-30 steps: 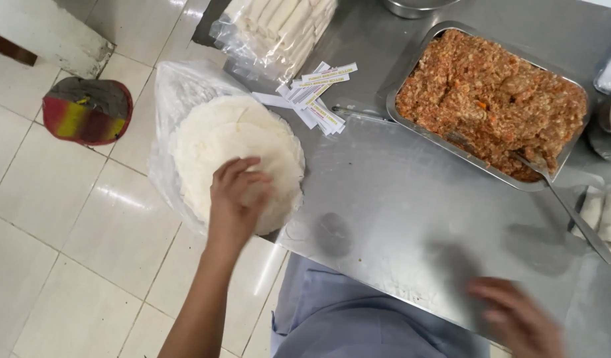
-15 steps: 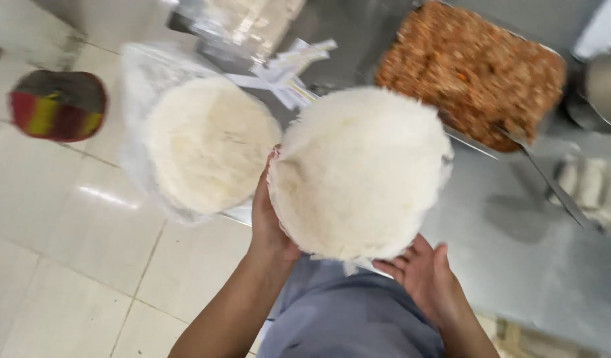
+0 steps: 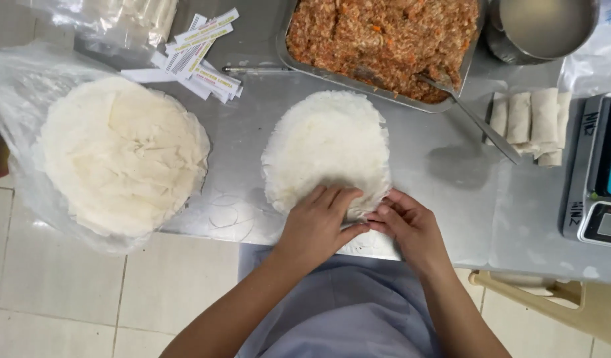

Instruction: The person is preparing spring rolls by placing meat filling onto wrappers and rolling them tightly before placing them in bags.

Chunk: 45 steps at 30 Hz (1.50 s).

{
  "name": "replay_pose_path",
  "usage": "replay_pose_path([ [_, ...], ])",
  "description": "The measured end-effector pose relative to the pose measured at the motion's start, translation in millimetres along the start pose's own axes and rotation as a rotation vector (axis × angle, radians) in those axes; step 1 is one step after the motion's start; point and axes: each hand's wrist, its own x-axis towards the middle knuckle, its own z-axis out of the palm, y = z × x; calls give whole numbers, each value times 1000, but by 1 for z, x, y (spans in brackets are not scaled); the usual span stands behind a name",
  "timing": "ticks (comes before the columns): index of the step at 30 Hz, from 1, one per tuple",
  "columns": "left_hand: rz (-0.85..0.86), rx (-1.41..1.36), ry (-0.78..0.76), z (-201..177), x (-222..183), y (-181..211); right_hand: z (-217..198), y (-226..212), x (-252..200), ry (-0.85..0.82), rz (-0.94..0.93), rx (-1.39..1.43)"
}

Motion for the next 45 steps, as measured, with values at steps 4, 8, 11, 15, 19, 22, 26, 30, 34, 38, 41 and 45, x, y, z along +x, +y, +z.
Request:
replay_pose_path([
  [4,-88,-80,-86,-11,18,13,2,1,10,48,-142,-154],
  [8,-271,-327,-174,5,23,2,-1,0,10,16,-154,-194],
  [11,-363,-537,-181,1,34,-10,9,-18,12,33,-126,-115],
  [15,-308,-554,-170,5,32,5,10,-17,5,-2,-135,-119],
  [19,-294,-553,-163,14,29,0,11,-10,13,78,-202,-188],
  [22,-372,-616,-151,1,28,7,8,-11,11,88,-163,-220],
  [26,-413,-724,-129,0,34,11,7,-11,10,65,-183,-213],
  [30,-540,-724,-72,17,36,-3,15,-29,2,118,-160,-292],
  [34,-360,-518,209,23,31,-11,13,-36,0,103,-70,-400],
  [38,-189,-447,177,15,33,-7,30,-51,4,76,-123,-811],
  [41,79,-282,158,4,34,-3,31,-48,19,31,-188,-1075],
  [45,63,9,97,3,38,-1,24,-41,29,21,-264,-1132],
])
